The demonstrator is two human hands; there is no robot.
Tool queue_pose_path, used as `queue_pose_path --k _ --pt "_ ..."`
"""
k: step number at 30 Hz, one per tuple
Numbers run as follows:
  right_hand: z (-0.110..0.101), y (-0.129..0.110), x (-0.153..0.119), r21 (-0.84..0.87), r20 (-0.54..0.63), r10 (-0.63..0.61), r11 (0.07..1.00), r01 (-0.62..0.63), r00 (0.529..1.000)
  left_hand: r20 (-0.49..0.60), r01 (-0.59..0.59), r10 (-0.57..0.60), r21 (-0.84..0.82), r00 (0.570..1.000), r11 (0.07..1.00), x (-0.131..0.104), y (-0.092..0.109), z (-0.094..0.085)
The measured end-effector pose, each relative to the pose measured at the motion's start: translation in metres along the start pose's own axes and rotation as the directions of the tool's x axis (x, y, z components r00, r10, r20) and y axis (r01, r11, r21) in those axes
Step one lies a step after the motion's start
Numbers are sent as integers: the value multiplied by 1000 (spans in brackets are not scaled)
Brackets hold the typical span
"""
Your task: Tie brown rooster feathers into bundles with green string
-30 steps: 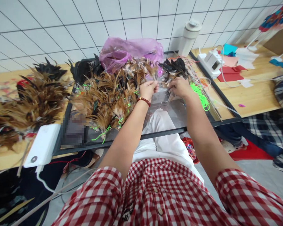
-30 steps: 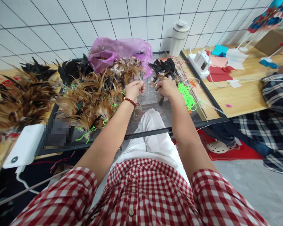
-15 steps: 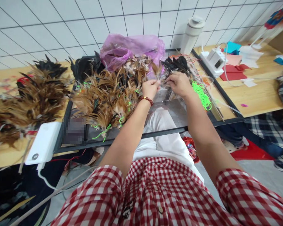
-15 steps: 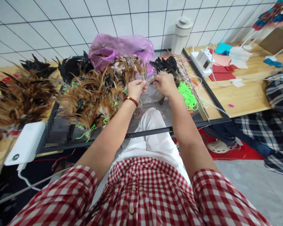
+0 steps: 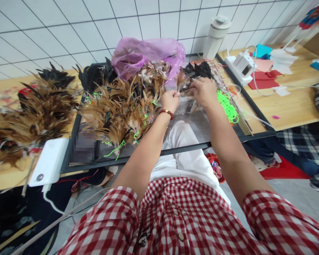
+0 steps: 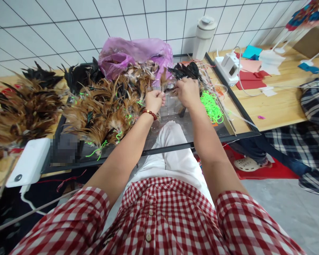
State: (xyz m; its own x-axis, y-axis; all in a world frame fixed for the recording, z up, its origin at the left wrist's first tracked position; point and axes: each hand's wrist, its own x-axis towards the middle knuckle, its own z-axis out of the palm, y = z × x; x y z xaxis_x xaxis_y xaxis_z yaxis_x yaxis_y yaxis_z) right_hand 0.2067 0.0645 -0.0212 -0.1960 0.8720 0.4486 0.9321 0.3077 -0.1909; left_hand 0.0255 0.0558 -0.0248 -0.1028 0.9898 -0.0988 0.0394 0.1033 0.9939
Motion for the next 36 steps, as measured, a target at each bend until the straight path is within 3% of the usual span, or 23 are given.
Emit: queue_pose_path --k 3,6,9,13,16,19,21,27,36 --pt "0 24 -1 13 -105 152 988 -151 983 -36 48 -55 -156 998 987 0 8 -4" --pt "-6 30 -1 66 -98 180 983 -174 979 -64 91 -114 -287 991 954 -1 14 -7" --pt "-9 20 0 176 67 34 983 -45 997 -61 119 -147 -332 987 936 -2 15 -8" --pt "-4 9 1 276 221 -156 957 91 963 -41 135 -159 -350 986 927 -2 15 -8" --pt "-3 7 2 276 213 -106 960 44 971 -24 147 -166 -343 986 928 -4 17 -7" --pt "-10 2 2 263 49 89 960 -99 995 0 161 -170 -317 985 934 -6 19 -6" --pt "-14 -4 2 247 -41 140 961 -125 989 18 173 -175 -289 984 942 -8 20 -5" --pt "-6 -20 0 134 2 -87 987 86 996 25 117 -115 -172 993 978 -10 16 -1" --pt "-5 -29 -3 73 13 -58 996 57 998 75 45 -42 -34 996 998 -10 9 4"
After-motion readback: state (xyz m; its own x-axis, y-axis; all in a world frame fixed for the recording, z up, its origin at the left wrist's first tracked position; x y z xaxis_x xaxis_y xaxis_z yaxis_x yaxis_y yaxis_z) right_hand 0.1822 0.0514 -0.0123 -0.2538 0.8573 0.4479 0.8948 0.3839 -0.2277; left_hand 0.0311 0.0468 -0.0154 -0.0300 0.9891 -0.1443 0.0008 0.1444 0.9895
